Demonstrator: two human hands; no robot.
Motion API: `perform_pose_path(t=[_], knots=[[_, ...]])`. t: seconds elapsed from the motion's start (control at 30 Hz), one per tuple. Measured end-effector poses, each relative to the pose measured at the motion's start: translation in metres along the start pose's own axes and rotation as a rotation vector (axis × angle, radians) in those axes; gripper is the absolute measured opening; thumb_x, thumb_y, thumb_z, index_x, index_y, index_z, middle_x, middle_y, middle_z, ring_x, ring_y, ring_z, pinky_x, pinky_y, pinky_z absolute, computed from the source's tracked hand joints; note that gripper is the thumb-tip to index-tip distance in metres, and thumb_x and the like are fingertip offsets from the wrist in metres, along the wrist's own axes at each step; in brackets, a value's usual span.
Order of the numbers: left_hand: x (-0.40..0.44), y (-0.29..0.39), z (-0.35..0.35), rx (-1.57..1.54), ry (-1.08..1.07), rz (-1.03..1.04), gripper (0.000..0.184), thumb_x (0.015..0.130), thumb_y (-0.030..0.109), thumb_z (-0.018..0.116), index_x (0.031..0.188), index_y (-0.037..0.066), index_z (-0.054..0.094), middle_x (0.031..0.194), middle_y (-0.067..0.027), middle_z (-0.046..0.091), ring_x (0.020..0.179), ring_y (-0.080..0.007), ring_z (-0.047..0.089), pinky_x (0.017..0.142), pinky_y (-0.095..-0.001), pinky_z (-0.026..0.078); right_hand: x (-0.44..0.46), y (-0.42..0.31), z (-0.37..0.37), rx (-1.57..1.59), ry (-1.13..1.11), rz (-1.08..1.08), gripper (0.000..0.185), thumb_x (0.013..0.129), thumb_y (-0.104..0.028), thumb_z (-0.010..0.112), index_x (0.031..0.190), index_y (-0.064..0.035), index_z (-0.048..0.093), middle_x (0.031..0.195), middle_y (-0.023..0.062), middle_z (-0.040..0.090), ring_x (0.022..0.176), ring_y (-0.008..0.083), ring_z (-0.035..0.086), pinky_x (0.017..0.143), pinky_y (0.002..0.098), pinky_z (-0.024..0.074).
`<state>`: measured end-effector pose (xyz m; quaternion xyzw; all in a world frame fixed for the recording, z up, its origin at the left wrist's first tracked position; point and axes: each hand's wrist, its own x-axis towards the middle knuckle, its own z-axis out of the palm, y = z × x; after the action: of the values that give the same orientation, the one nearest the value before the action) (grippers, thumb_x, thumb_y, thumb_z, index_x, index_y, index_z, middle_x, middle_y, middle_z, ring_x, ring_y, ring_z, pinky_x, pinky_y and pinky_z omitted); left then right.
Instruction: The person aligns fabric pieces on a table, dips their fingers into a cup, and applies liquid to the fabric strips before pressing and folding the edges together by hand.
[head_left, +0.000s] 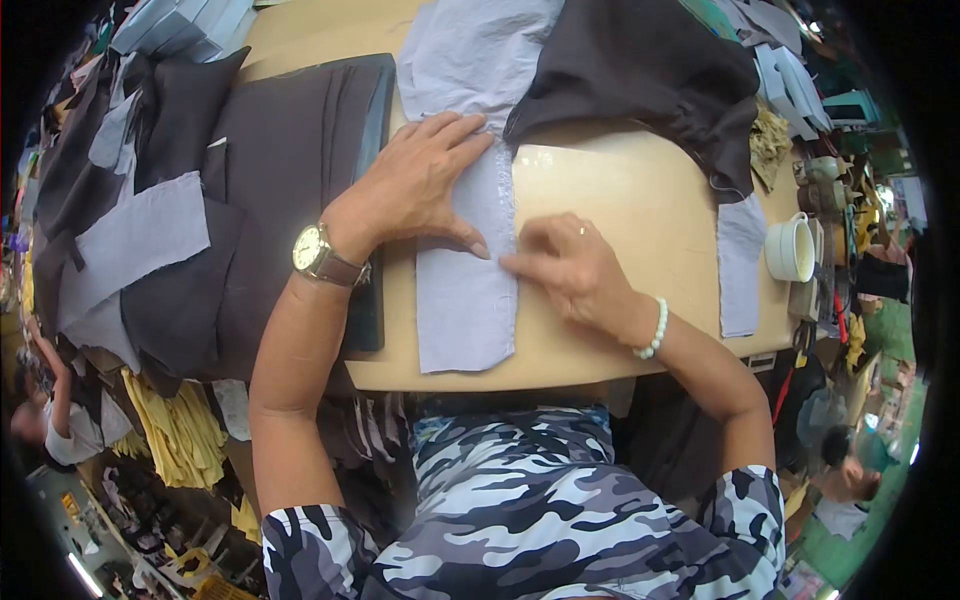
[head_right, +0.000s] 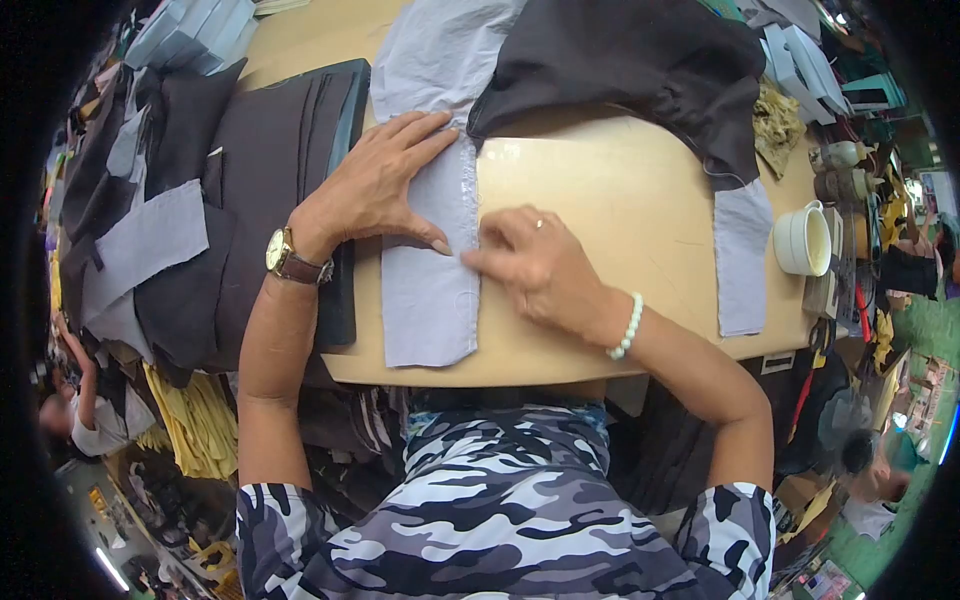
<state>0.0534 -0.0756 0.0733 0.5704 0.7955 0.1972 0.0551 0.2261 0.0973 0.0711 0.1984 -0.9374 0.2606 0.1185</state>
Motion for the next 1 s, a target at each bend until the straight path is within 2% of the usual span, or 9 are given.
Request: perform_pose_path(t=[0.2, 0.4, 0.5, 0.53, 0.63, 0.7, 0.83, 0.93, 1.0], knots=[[0.000, 0.000, 0.001, -0.006, -0.005, 0.004, 0.110, 0.047, 0.053, 0.084, 0.135, 0.003, 0.043, 0.143, -0.0155, 0.038, 0.134, -0.0338, 0.032, 0.110, -0.0440, 0.029, 0.043, 0.041, 0.006, -0.154, 0.175, 0.142, 0.030, 0.075, -0.002, 0.056, 0.101, -0.0094, 0.068, 0.095, 0.0095, 0.056, 0.086, 0.0264, 0.055, 0.073, 0.0361, 0.0445], [0.000, 0.000, 0.001, 0.002, -0.005, -0.001, 0.110, 0.047, 0.053, 0.084, 0.136, 0.003, 0.043, 0.144, -0.0154, 0.037, 0.134, -0.0335, 0.032, 0.110, -0.0439, 0.028, 0.014, 0.015, -0.001, -0.167, 0.043, 0.024, 0.027, 0.076, -0.006, 0.058, 0.101, -0.0105, 0.069, 0.098, 0.0112, 0.057, 0.090, 0.0263, 0.055, 0.075, 0.0366, 0.0449], [0.000, 0.001, 0.001, 0.008, -0.013, -0.004, 0.111, 0.047, 0.053, 0.083, 0.136, 0.003, 0.042, 0.144, -0.0154, 0.037, 0.134, -0.0336, 0.031, 0.111, -0.0437, 0.028, -0.010, -0.006, -0.005, 0.000, -0.043, 0.011, 0.028, 0.076, -0.005, 0.058, 0.102, -0.0088, 0.068, 0.099, 0.0118, 0.057, 0.093, 0.0261, 0.055, 0.077, 0.0369, 0.0454], [0.000, 0.001, 0.000, 0.010, -0.018, -0.003, 0.111, 0.047, 0.053, 0.083, 0.136, 0.003, 0.042, 0.144, -0.0154, 0.037, 0.134, -0.0336, 0.031, 0.111, -0.0437, 0.028, -0.015, -0.010, -0.011, 0.066, -0.056, 0.039, 0.035, 0.073, 0.001, 0.057, 0.105, -0.0097, 0.067, 0.100, 0.0131, 0.057, 0.093, 0.0277, 0.056, 0.079, 0.0368, 0.0459], [0.000, 0.001, 0.000, 0.018, -0.033, -0.007, 0.111, 0.046, 0.054, 0.083, 0.136, 0.003, 0.042, 0.145, -0.0156, 0.036, 0.135, -0.0336, 0.031, 0.111, -0.0432, 0.028, -0.034, -0.011, -0.051, 0.017, 0.169, 0.271, 0.043, 0.070, 0.007, 0.054, 0.108, -0.0108, 0.067, 0.104, 0.0152, 0.056, 0.093, 0.0305, 0.056, 0.081, 0.0365, 0.0463], [0.001, 0.006, -0.004, 0.009, -0.039, -0.022, 0.108, 0.048, 0.050, 0.083, 0.135, 0.000, 0.042, 0.144, -0.0167, 0.036, 0.135, -0.0338, 0.031, 0.110, -0.0427, 0.028, -0.057, 0.009, -0.094, -0.235, 0.425, 0.351, 0.045, 0.071, 0.007, 0.050, 0.109, -0.0104, 0.066, 0.110, 0.0176, 0.054, 0.099, 0.0329, 0.055, 0.086, 0.0377, 0.0452], [-0.010, 0.020, -0.005, 0.094, -0.036, -0.122, 0.098, 0.055, 0.039, 0.083, 0.133, -0.002, 0.043, 0.142, -0.0188, 0.038, 0.133, -0.0353, 0.032, 0.109, -0.0425, 0.029, -0.147, 0.047, -0.190, -0.864, 0.420, 0.673, 0.036, 0.076, -0.004, 0.052, 0.108, -0.0085, 0.067, 0.118, 0.0175, 0.053, 0.110, 0.0332, 0.051, 0.094, 0.0416, 0.0401], [-0.034, 0.042, -0.004, 0.199, 0.005, -0.249, 0.086, 0.065, 0.035, 0.078, 0.134, -0.003, 0.042, 0.142, -0.0198, 0.037, 0.133, -0.0351, 0.032, 0.108, -0.0423, 0.029, -0.197, 0.063, -0.209, -0.913, 0.279, 0.804, 0.031, 0.077, -0.019, 0.062, 0.106, -0.0094, 0.069, 0.122, 0.0180, 0.052, 0.117, 0.0345, 0.046, 0.099, 0.0464, 0.0352], [-0.050, 0.060, 0.004, 0.295, 0.062, -0.354, 0.075, 0.072, 0.030, 0.074, 0.132, -0.003, 0.044, 0.141, -0.0202, 0.040, 0.132, -0.0359, 0.034, 0.106, -0.0431, 0.030, -0.204, 0.067, -0.205, -0.943, 0.193, 0.874, 0.038, 0.077, -0.034, 0.065, 0.106, -0.0097, 0.070, 0.127, 0.0189, 0.050, 0.123, 0.0366, 0.041, 0.101, 0.0506, 0.0305]])
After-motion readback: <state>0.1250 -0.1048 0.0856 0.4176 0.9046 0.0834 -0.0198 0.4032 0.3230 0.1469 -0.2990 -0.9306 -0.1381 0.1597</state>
